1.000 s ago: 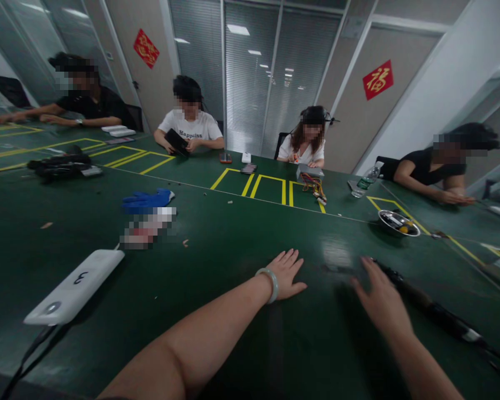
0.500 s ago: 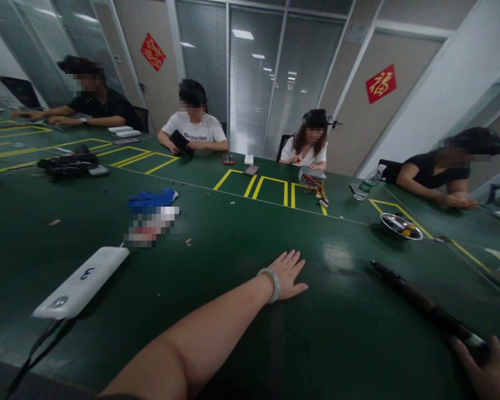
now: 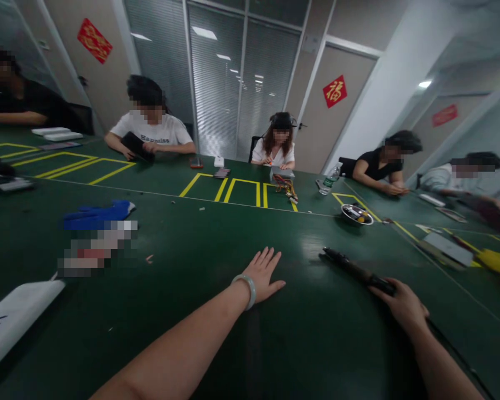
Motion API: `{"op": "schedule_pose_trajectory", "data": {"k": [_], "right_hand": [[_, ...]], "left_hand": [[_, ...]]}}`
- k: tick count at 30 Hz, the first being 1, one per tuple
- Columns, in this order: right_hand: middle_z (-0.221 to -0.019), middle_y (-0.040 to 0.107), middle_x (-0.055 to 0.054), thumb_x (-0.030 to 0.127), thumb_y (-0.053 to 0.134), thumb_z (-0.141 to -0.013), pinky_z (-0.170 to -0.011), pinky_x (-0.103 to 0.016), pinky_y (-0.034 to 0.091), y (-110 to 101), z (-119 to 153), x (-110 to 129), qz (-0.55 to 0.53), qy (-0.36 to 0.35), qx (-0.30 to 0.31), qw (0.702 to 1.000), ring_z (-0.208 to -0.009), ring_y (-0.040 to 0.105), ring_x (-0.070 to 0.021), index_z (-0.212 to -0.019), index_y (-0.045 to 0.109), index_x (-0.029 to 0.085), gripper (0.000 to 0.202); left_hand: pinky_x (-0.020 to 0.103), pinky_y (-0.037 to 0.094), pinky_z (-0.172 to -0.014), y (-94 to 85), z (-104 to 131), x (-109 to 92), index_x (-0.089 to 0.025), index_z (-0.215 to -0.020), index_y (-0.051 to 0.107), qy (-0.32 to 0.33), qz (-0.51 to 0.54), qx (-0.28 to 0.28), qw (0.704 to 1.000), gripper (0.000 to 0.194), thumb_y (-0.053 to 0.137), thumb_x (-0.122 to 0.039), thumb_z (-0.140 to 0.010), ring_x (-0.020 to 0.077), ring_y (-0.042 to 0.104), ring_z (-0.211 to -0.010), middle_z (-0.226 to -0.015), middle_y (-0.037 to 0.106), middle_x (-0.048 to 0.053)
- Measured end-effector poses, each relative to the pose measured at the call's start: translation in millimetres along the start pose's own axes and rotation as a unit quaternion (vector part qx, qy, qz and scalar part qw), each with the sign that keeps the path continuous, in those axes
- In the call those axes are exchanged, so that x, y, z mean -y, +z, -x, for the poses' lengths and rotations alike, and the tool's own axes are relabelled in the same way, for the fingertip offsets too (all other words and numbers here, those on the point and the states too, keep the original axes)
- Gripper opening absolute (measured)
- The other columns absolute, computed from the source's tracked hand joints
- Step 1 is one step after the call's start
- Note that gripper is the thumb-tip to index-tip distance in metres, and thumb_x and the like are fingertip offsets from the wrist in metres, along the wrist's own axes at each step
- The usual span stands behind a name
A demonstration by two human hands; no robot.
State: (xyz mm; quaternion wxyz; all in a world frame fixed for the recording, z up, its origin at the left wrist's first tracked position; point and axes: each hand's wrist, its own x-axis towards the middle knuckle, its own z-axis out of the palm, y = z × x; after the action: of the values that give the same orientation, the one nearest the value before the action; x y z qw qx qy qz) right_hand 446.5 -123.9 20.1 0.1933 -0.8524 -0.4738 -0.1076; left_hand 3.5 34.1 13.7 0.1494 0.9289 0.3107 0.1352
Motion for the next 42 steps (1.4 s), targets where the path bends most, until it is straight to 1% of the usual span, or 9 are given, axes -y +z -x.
{"op": "schedule_pose_trajectory", "data": {"k": [5,10,14,20,25,28,31,38,42], "right_hand": [[-0.108,0.061,-0.006,0.059,0.062,-0.068,-0.084,-0.045,0.034,6.7,29.9,116.6,-0.064,-0.024,0.085,0.994,-0.104,0.052,-0.0298,-0.107,0.062,0.029,0.049],[-0.115,0.056,-0.007,0.044,0.063,-0.076,-0.091,-0.042,0.027,24.0,75.1,246.8,-0.134,-0.130,0.122,0.975,-0.107,0.047,-0.0260,-0.119,0.054,0.027,0.046],[-0.126,0.051,-0.012,0.031,0.058,-0.077,-0.097,-0.043,0.026,28.8,93.8,294.9,-0.157,-0.200,0.147,0.956,-0.114,0.044,-0.0258,-0.137,0.035,0.021,0.064],[-0.142,0.036,-0.014,0.040,0.057,-0.081,-0.105,-0.045,0.025,2.4,114.0,251.6,-0.089,-0.190,0.079,0.975,-0.130,0.033,-0.0290,-0.143,0.027,0.020,0.072],[-0.117,0.054,-0.017,0.044,0.044,-0.091,-0.086,-0.043,0.042,-21.9,152.2,182.7,0.035,-0.058,0.051,0.996,-0.100,0.056,-0.0300,-0.133,0.043,0.016,0.050],[-0.110,0.059,-0.011,0.045,0.035,-0.095,-0.078,-0.035,0.046,-30.7,156.7,154.1,0.004,-0.069,0.098,0.993,-0.087,0.061,-0.0219,-0.123,0.051,0.020,0.041],[-0.109,0.061,-0.005,0.043,0.032,-0.097,-0.076,-0.030,0.046,-36.5,130.9,140.2,-0.018,-0.115,0.138,0.984,-0.086,0.062,-0.0176,-0.117,0.055,0.025,0.035],[-0.101,0.066,-0.005,0.044,0.041,-0.093,-0.076,-0.029,0.043,-33.0,17.8,146.0,-0.002,-0.185,0.134,0.974,-0.089,0.061,-0.0186,-0.104,0.065,0.025,0.033],[-0.102,0.065,-0.004,0.041,0.042,-0.093,-0.079,-0.028,0.043,-13.8,2.8,162.2,-0.022,-0.212,0.140,0.967,-0.090,0.060,-0.0172,-0.105,0.066,0.025,0.031]], "left_hand": [[0.043,0.013,-0.117,-17.2,-2.1,-22.0,-0.022,-0.151,0.002,0.090,-0.004,-0.071,0.993,0.077,0.041,-0.053,-0.092,0.0235,0.008,-0.144,-0.157,0.011,0.005],[0.039,0.018,-0.117,-24.9,1.4,-34.2,-0.023,-0.150,0.011,0.162,-0.010,-0.046,0.986,0.067,0.040,-0.048,-0.095,0.0200,0.016,-0.143,-0.156,0.018,0.003],[0.038,0.026,-0.113,-22.0,0.5,-23.9,-0.021,-0.149,0.018,0.119,-0.012,-0.054,0.991,0.060,0.032,-0.047,-0.097,0.0197,0.027,-0.139,-0.153,0.025,0.007],[0.039,0.037,-0.104,-19.9,-1.8,-17.8,-0.024,-0.146,0.027,0.089,-0.028,-0.050,0.994,0.065,0.051,-0.048,-0.090,0.0232,0.045,-0.127,-0.148,0.038,0.007],[0.043,0.039,-0.100,-19.4,-3.9,-21.4,-0.029,-0.136,0.044,0.045,-0.024,-0.031,0.998,0.053,0.058,-0.045,-0.087,0.0241,0.052,-0.119,-0.135,0.053,0.003],[0.042,0.040,-0.098,-21.9,-4.8,-23.9,-0.030,-0.132,0.048,0.022,-0.010,-0.026,0.999,0.049,0.058,-0.047,-0.087,0.0234,0.054,-0.114,-0.128,0.058,0.002],[0.040,0.041,-0.096,-24.5,-5.0,-27.2,-0.030,-0.129,0.050,0.011,-0.007,-0.018,1.000,0.046,0.057,-0.047,-0.087,0.0225,0.055,-0.112,-0.125,0.059,0.001],[0.040,0.041,-0.097,-34.4,-5.5,-33.7,-0.030,-0.128,0.050,-0.006,-0.002,0.019,1.000,0.045,0.059,-0.042,-0.086,0.0239,0.054,-0.112,-0.124,0.058,0.003],[0.041,0.042,-0.096,-47.8,-4.5,-23.7,-0.032,-0.125,0.053,-0.008,0.023,0.056,0.998,0.045,0.065,-0.040,-0.082,0.0241,0.055,-0.111,-0.122,0.059,0.001]]}}
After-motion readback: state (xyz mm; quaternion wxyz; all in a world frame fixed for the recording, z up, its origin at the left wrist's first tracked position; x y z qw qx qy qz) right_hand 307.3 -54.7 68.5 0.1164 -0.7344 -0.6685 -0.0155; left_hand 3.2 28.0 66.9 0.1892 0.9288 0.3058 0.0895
